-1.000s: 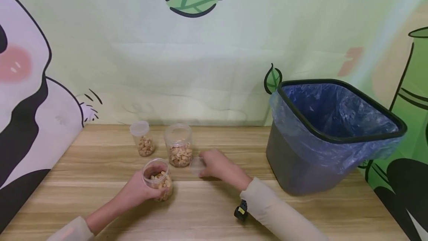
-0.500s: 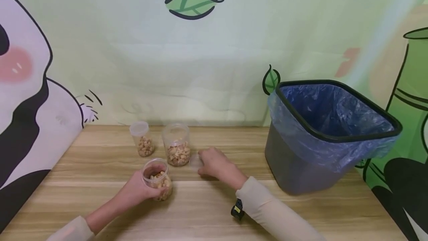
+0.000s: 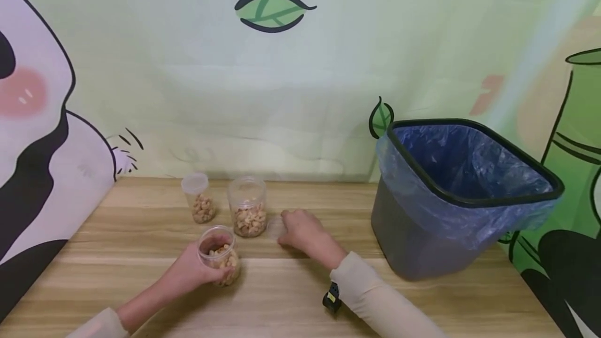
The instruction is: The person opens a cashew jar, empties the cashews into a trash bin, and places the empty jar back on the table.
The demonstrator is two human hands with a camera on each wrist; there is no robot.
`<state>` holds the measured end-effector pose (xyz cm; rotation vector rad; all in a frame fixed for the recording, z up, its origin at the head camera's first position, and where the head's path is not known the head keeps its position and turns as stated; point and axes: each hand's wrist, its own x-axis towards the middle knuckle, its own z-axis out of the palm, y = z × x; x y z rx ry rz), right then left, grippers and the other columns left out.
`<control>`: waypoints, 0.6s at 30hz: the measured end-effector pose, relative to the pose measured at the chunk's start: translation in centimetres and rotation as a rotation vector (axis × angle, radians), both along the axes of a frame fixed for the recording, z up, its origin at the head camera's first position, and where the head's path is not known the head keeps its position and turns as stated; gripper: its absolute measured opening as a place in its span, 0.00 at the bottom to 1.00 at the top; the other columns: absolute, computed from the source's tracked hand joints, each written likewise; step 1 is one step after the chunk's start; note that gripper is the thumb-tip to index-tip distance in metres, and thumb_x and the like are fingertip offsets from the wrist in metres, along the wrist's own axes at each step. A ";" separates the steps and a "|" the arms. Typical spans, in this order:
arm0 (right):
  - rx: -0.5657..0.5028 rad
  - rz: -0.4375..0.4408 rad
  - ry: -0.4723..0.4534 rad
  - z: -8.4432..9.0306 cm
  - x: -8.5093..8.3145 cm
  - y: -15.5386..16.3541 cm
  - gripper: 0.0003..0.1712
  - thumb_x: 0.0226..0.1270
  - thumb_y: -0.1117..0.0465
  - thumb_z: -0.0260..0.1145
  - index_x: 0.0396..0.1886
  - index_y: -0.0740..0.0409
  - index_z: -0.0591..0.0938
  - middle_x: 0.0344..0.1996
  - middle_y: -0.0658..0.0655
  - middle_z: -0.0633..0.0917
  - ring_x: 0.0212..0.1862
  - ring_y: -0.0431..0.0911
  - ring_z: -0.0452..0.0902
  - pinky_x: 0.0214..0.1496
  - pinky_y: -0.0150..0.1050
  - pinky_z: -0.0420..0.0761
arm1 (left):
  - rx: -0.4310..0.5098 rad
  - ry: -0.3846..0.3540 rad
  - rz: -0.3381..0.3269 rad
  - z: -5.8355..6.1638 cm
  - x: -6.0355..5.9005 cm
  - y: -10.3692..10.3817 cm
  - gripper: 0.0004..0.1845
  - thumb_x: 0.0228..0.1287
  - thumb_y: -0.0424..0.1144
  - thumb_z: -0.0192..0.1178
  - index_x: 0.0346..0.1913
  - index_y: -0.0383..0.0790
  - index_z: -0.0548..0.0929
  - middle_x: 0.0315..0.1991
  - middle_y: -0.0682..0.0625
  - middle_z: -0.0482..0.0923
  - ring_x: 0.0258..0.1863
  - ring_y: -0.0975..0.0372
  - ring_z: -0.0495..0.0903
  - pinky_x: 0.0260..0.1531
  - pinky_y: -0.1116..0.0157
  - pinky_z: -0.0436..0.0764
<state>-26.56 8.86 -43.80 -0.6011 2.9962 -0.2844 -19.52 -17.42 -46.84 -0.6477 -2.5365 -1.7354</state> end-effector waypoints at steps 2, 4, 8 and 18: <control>0.000 -0.006 -0.004 -0.1 0.0 0.0 0.30 0.60 0.53 0.77 0.57 0.66 0.81 0.41 0.63 0.87 0.42 0.52 0.84 0.46 0.44 0.85 | -0.003 0.000 0.003 0.0 0.0 0.0 0.29 0.45 0.30 0.80 0.52 0.31 0.80 0.49 0.39 0.84 0.48 0.70 0.79 0.51 0.74 0.77; 0.006 -0.022 -0.006 -0.1 0.0 0.0 0.31 0.60 0.53 0.76 0.59 0.66 0.81 0.44 0.63 0.87 0.45 0.52 0.85 0.48 0.44 0.85 | -0.004 0.001 0.003 0.0 0.1 -0.1 0.29 0.45 0.31 0.80 0.52 0.31 0.80 0.49 0.39 0.84 0.48 0.69 0.79 0.51 0.74 0.77; 0.019 -0.052 -0.004 -0.2 -0.1 0.1 0.34 0.62 0.51 0.76 0.63 0.65 0.79 0.51 0.64 0.87 0.51 0.54 0.85 0.52 0.45 0.84 | -0.001 0.004 0.003 0.0 0.0 -0.1 0.29 0.45 0.31 0.80 0.52 0.31 0.80 0.50 0.41 0.84 0.48 0.69 0.80 0.52 0.73 0.77; -0.104 -0.046 -0.117 1.1 0.3 1.2 0.39 0.66 0.51 0.73 0.70 0.64 0.73 0.61 0.63 0.82 0.62 0.55 0.79 0.64 0.47 0.78 | 0.008 0.018 0.003 -0.2 0.1 0.0 0.29 0.45 0.31 0.80 0.52 0.31 0.80 0.49 0.42 0.84 0.48 0.69 0.80 0.52 0.73 0.78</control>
